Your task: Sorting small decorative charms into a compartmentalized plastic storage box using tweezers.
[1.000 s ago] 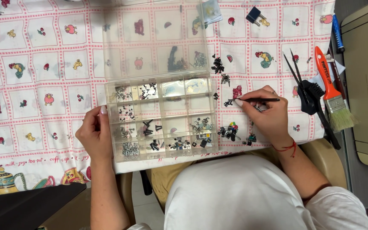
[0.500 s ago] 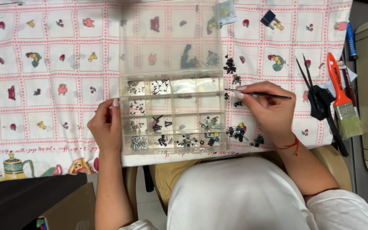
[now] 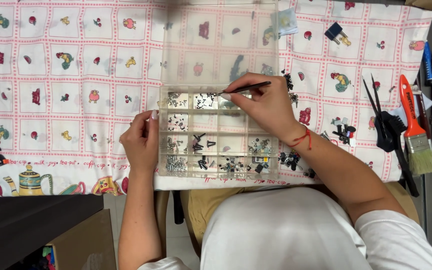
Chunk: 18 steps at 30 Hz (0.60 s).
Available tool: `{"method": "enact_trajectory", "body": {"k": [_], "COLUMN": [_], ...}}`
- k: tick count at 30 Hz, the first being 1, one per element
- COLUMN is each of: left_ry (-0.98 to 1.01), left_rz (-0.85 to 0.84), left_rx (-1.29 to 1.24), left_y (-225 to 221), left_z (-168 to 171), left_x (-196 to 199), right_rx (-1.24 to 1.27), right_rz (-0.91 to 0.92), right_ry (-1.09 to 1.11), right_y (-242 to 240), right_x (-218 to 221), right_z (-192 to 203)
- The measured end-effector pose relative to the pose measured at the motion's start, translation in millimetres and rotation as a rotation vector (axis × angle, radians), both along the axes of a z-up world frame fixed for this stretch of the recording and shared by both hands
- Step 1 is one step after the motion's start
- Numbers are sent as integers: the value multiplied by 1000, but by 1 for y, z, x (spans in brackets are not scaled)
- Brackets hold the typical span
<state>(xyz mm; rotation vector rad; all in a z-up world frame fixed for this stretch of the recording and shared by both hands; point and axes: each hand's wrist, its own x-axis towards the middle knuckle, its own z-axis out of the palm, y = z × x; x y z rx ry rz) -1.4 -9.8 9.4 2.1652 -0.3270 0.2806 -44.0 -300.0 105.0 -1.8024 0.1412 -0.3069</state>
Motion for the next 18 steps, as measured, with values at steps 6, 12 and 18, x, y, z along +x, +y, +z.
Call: {"method": "enact_trajectory", "body": {"k": [6,12,18], "left_ry": [0,8,5], "left_rz": [-4,-14,-18], "left_rx": [-2,-5,6], "left_y": [1,1,3], "left_z": [-3,-2,-3], "left_x": [1,0,1], "right_rx": [-29,-53,-60], "right_rz": [66,79,79], "right_ry": [54,53,17], "right_y": [-4,-5,-5], "right_x": [8,8,7], "right_z": [-14,-18,-17]}}
